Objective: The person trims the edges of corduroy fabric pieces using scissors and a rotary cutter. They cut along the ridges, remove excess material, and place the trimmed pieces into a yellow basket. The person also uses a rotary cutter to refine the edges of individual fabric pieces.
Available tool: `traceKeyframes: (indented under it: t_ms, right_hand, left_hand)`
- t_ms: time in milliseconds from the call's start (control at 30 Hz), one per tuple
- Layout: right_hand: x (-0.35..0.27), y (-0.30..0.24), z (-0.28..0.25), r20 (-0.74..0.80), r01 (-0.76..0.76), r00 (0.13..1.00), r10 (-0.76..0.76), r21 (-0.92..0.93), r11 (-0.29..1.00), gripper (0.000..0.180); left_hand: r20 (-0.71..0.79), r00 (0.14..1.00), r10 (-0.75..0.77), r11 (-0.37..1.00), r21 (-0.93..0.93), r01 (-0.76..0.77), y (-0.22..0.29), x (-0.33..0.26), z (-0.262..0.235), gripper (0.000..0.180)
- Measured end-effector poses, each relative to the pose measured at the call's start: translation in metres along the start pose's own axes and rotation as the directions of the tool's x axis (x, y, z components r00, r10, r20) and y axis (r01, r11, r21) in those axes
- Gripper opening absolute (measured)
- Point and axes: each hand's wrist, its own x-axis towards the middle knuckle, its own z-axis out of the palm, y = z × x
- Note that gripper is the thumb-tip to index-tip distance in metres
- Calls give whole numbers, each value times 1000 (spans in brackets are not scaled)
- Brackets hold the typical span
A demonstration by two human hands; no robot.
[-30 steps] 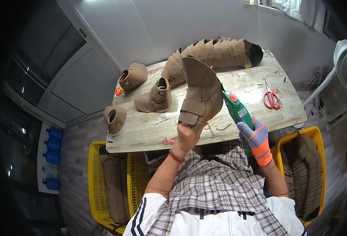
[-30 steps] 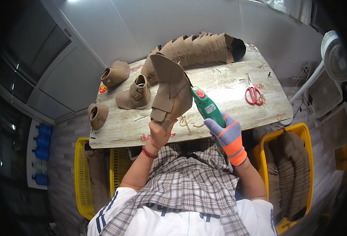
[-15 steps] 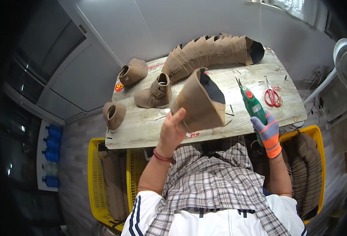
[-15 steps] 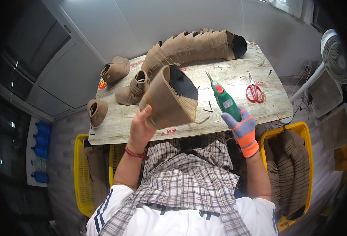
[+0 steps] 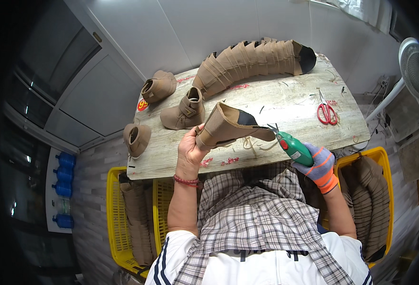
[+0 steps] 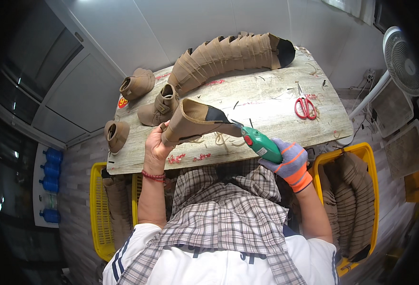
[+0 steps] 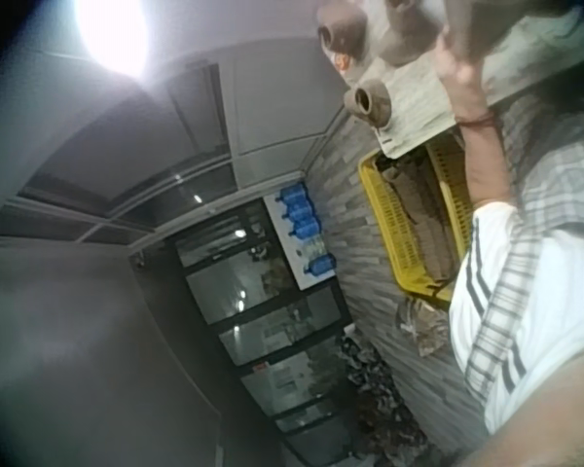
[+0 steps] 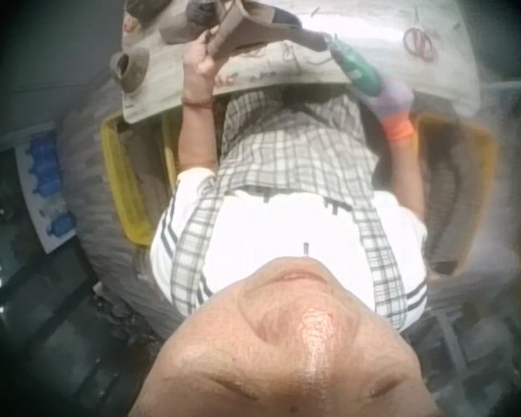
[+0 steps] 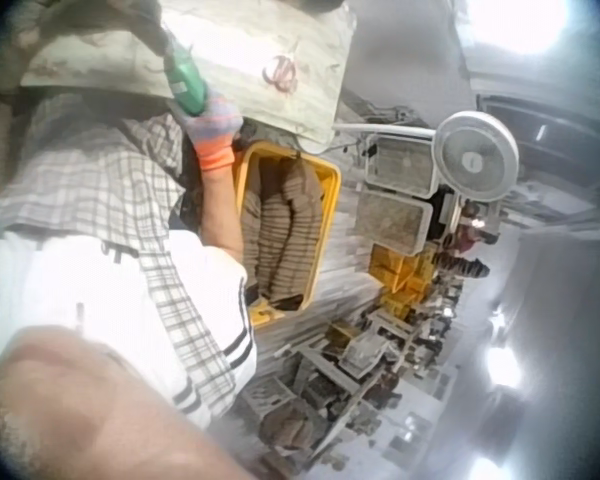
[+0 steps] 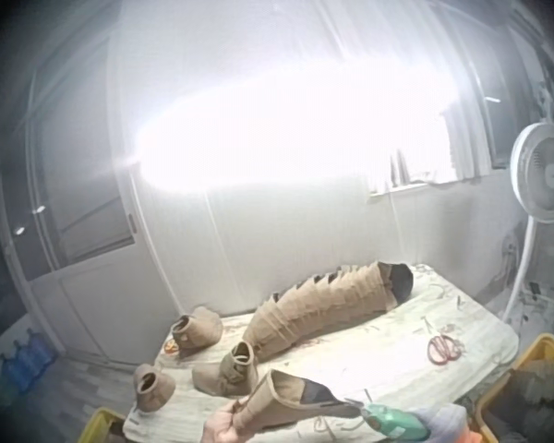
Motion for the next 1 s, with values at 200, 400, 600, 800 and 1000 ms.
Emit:
traceKeyframes:
  t_ms: [200, 400, 600, 800, 1000]
  right_hand:
    - [-3, 9, 3, 19, 40, 999, -40, 7, 999, 55]
    - [-4, 7, 4, 34, 70, 997, -70, 20, 997, 58]
    - [0, 2, 5, 11, 95, 995, -96, 49, 994, 60]
    - [8, -8, 10, -14, 108, 994, -107, 96, 990, 61]
    - [11, -17, 14, -21, 66, 998, -64, 142, 988, 63]
  left_hand:
    - [-19, 996, -83, 996, -27, 83, -11, -1, 11, 26]
    - [-18, 996, -88, 996, 22, 89, -22, 1, 10, 26]
    - [-6, 995, -99, 995, 20, 99, -30, 4, 14, 26]
    - [107, 994, -13, 998, 68, 5, -33, 9, 2, 30]
    - [227, 964, 136, 969, 174, -178, -49, -4, 21, 37]
